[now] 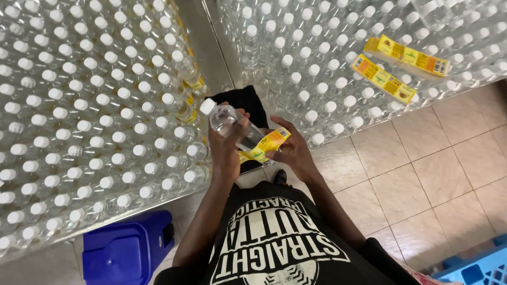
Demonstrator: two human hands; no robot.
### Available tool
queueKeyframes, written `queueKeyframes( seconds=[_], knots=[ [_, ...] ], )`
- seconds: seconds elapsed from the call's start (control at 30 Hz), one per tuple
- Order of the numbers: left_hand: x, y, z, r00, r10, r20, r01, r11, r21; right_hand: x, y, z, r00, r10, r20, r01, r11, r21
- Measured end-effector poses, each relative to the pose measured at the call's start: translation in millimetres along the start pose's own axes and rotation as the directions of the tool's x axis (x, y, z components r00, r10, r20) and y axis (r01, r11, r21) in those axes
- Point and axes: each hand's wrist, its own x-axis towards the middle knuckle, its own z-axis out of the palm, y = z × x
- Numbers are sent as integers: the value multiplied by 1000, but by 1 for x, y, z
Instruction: Manually applying adhesive labels to clear plastic water bottles in a production environment.
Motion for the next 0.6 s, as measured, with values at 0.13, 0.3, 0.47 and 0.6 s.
queueKeyframes(
  seconds=[0.13,0.3,0.47,0.6],
  knots=[
    [1,-20,-1,959,92,-266,-75,994,73,-6,15,7,883,-453,-123,330,786,-523],
    [-16,-17,23,934,186,-306,-181,983,44,-15,55,15,690,-689,221,522,261,-812],
    [-25,-12,30,937,289,-198,-278,957,81,-12,49,27,650,-685,330,548,120,-828],
    [-33,-7,34,947,265,-180,-267,964,13,-5,29,33,684,-668,293,534,184,-825]
  ],
)
